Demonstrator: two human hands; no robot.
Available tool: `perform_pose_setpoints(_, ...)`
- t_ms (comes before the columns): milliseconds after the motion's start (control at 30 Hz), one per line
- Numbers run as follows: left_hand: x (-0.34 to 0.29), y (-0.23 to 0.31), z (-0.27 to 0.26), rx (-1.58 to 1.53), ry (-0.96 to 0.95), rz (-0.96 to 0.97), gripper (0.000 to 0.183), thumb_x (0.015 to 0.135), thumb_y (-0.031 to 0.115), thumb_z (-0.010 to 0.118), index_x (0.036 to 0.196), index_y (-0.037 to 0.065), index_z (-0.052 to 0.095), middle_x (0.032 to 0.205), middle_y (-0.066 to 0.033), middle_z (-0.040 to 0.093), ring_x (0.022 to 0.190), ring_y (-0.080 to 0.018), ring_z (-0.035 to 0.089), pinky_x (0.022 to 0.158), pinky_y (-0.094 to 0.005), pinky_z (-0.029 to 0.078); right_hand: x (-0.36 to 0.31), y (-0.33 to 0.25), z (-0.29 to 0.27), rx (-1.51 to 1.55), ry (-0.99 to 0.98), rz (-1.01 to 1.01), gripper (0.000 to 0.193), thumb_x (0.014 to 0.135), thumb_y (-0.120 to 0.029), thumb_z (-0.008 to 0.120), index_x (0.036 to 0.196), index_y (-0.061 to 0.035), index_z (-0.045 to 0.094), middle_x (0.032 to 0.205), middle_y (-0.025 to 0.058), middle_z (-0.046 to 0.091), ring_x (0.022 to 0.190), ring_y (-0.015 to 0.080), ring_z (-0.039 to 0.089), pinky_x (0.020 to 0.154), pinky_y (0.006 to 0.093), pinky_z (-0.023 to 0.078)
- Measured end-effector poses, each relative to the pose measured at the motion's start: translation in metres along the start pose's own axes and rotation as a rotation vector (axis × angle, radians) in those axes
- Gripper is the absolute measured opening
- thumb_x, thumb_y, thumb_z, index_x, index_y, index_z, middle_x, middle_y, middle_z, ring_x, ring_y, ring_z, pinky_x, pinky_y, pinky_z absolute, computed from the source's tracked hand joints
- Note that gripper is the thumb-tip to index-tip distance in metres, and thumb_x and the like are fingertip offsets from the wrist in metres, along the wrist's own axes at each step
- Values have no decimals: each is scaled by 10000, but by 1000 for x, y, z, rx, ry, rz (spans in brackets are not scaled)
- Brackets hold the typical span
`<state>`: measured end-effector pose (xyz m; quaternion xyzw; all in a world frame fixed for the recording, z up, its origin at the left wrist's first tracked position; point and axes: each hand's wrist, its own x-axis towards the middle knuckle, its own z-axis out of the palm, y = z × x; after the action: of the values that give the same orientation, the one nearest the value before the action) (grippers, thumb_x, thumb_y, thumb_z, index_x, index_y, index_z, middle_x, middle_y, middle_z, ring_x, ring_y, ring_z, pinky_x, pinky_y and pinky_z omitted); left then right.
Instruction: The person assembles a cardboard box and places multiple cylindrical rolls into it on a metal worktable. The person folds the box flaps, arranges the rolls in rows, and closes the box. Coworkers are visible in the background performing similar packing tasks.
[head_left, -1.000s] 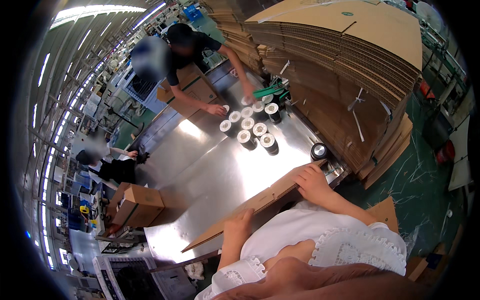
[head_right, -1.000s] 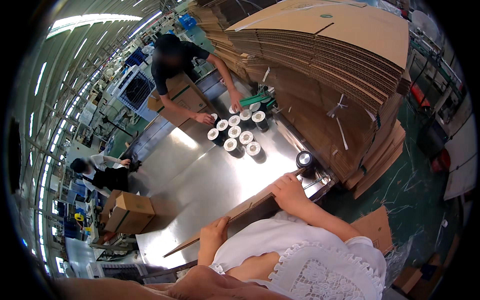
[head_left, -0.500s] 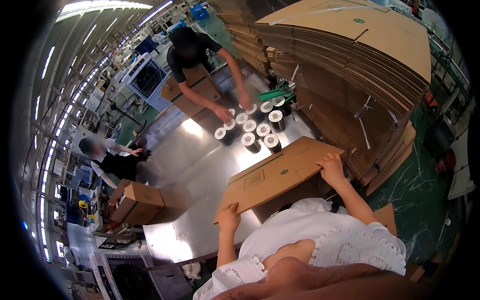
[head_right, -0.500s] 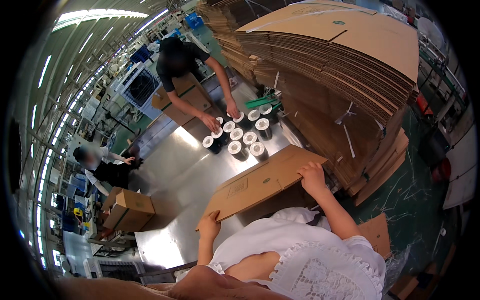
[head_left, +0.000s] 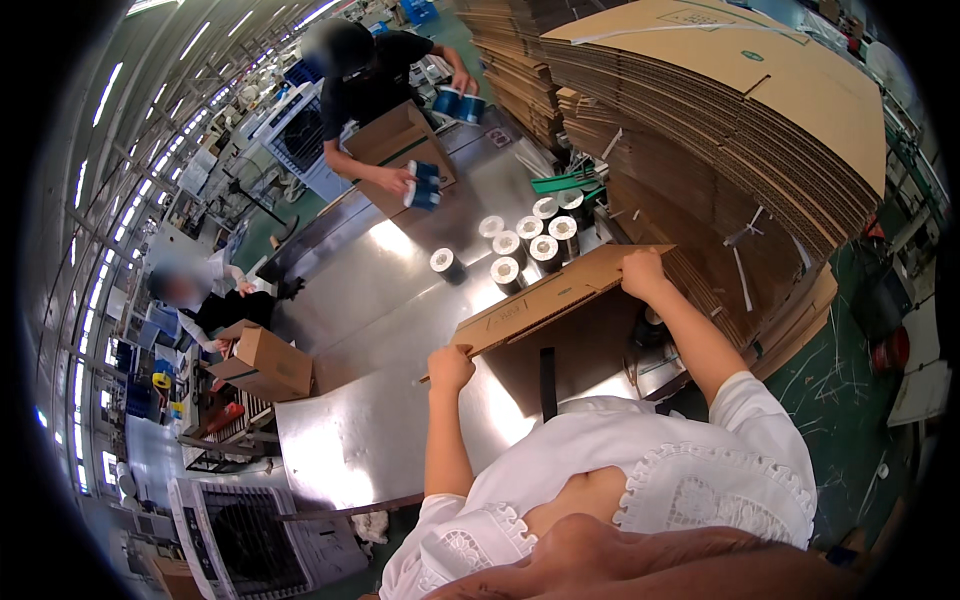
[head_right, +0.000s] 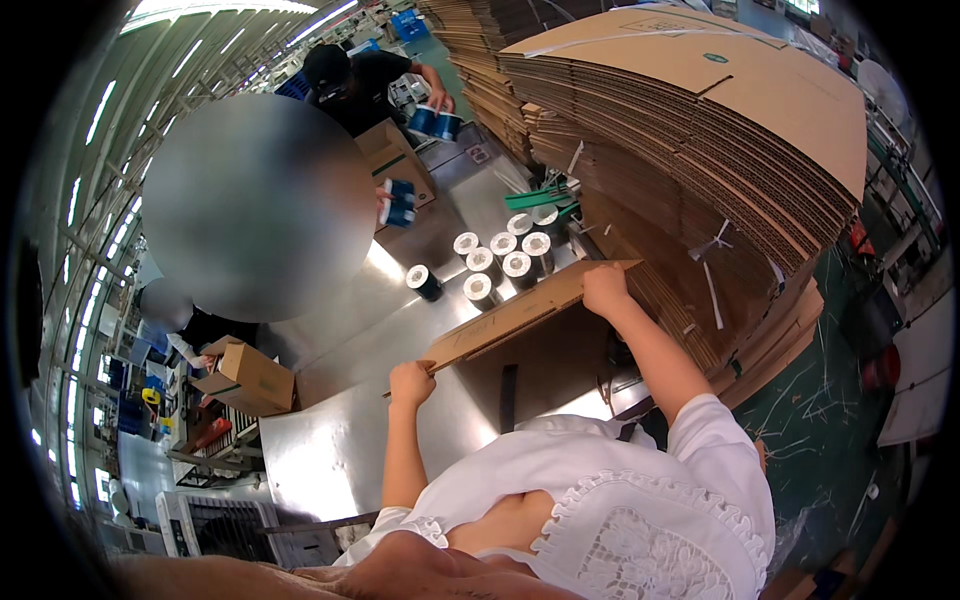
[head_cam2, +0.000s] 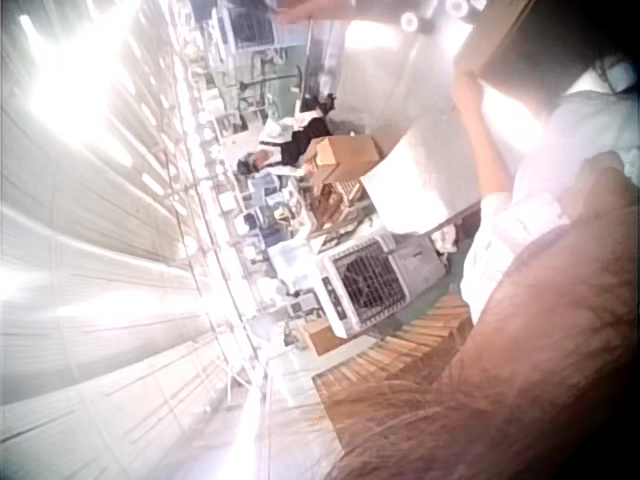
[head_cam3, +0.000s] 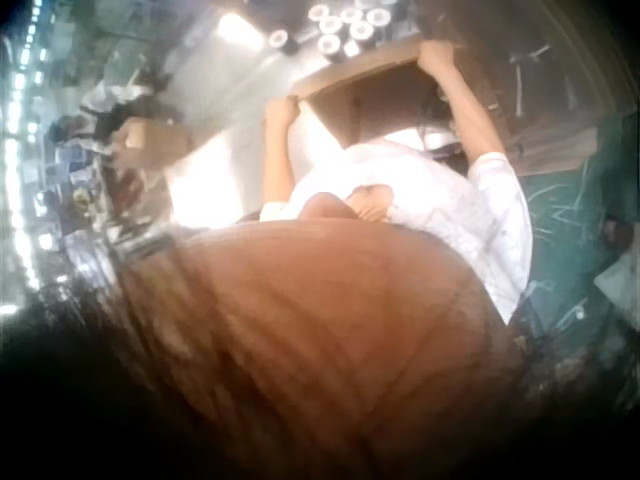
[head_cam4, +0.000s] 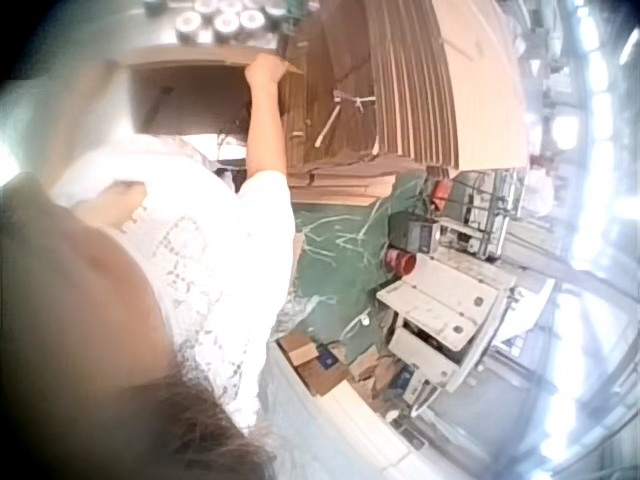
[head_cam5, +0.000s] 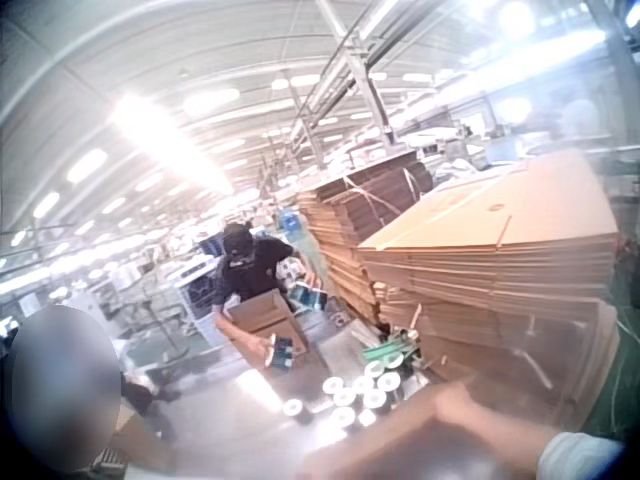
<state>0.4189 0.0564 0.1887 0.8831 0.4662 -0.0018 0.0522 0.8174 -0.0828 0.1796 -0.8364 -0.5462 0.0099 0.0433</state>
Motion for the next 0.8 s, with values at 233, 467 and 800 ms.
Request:
perform_pose_setpoints(233, 35, -5, 3, 9, 33, -21, 273, 704, 105, 605, 914, 216, 741, 793, -109, 689, 759, -308, 658, 691, -408, 522, 50, -3, 15, -54, -27, 23, 242, 745, -107, 591, 918, -156, 753, 909, 121, 701, 947, 284, 645, 944, 472, 391)
perform_pose_setpoints(467, 50, -14, 35, 67, 14, -2, 269, 706, 130, 608, 925, 222, 735, 829, -113, 694, 780, -315, 659, 710, -406, 523, 61, -2, 50, -45, -121, 29, 244, 802, -99, 573, 961, -166, 744, 954, 111, 700, 967, 289, 644, 962, 491, 388)
perform_pose_setpoints(800, 87, -35, 60, 2, 31, -51, 215, 710, 110, 603, 878, 159, 727, 843, -141, 690, 840, -328, 658, 720, -434, 525, 96, -11, 79, -27, -108, 30, 203, 811, -113, 560, 910, -148, 735, 937, 104, 699, 946, 287, 644, 973, 491, 381)
